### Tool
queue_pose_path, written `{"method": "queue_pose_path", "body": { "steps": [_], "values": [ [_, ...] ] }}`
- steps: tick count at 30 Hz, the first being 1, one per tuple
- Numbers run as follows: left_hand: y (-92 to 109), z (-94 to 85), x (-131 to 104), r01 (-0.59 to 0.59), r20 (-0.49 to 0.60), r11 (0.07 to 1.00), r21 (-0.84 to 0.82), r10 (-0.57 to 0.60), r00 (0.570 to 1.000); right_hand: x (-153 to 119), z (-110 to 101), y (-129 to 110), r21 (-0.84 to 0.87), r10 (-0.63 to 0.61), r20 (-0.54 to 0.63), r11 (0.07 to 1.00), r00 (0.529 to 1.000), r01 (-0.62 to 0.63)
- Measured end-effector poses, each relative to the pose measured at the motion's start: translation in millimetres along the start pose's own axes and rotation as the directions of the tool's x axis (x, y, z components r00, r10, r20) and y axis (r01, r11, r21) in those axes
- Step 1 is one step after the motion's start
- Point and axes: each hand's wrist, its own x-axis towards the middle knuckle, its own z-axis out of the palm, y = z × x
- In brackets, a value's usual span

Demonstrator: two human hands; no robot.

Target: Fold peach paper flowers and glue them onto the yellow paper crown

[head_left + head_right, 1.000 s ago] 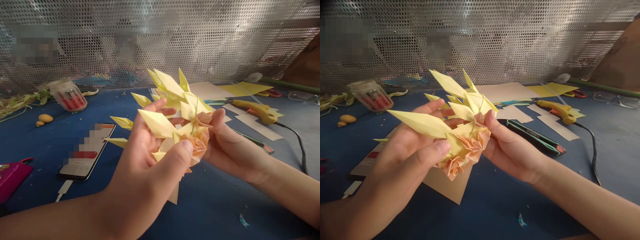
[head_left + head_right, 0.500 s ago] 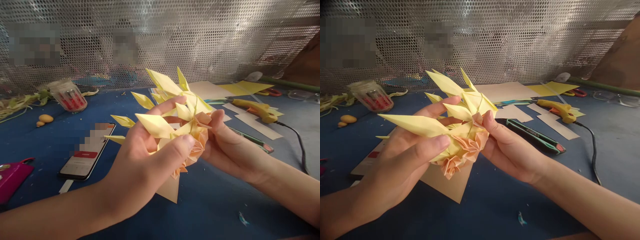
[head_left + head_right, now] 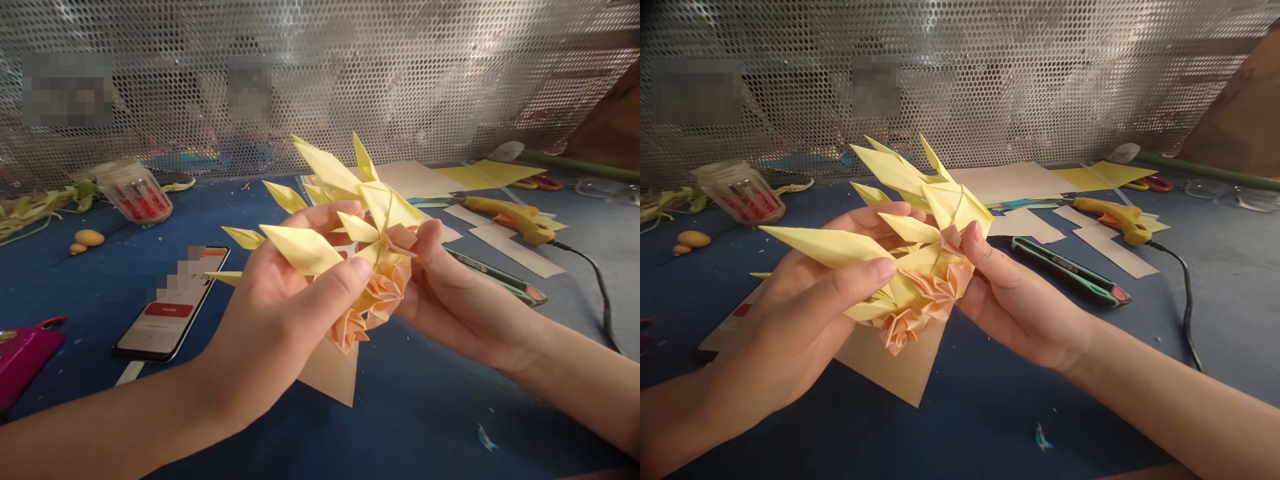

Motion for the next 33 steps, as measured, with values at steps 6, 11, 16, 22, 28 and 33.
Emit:
{"method": "queue_pose_path", "body": {
  "steps": [6, 11, 16, 22, 28, 33],
  "values": [
    [0.4, 1.6, 1.2, 0.006, -0.027, 1.0, -0.017, -0.007, 1.0, -0.9, -1.0, -1.1, -0.003, -0.008, 0.005, 1.0, 1.0, 0.009],
    [2.5, 1.0, 1.7, 0.002, -0.029, 0.999, 0.032, -0.001, 1.0, -0.1, -0.8, -2.1, -0.035, -0.014, -0.007, 0.999, 1.0, 0.014],
    [2.2, -1.1, 1.1, 0.009, -0.1, 0.995, 0.1, 0.001, 0.995, 1.7, 1.7, -3.0, -0.058, 0.003, 0.012, 0.998, 1.0, -0.002],
    [2.0, -0.5, 0.2, 0.026, -0.104, 0.993, 0.112, -0.014, 0.995, 2.3, 1.6, -4.2, -0.075, -0.004, 0.004, 0.997, 1.0, 0.004],
    [2.5, -0.4, -1.1, 0.041, -0.125, 0.994, 0.104, -0.028, 0.992, 1.4, -1.5, -3.6, -0.097, 0.001, 0.03, 0.995, 1.0, 0.002],
    [2.0, -1.6, -0.2, 0.048, -0.125, 0.992, 0.117, -0.033, 0.992, 0.3, 2.4, -3.3, -0.08, -0.009, 0.046, 0.997, 0.999, 0.012]
  ]
}}
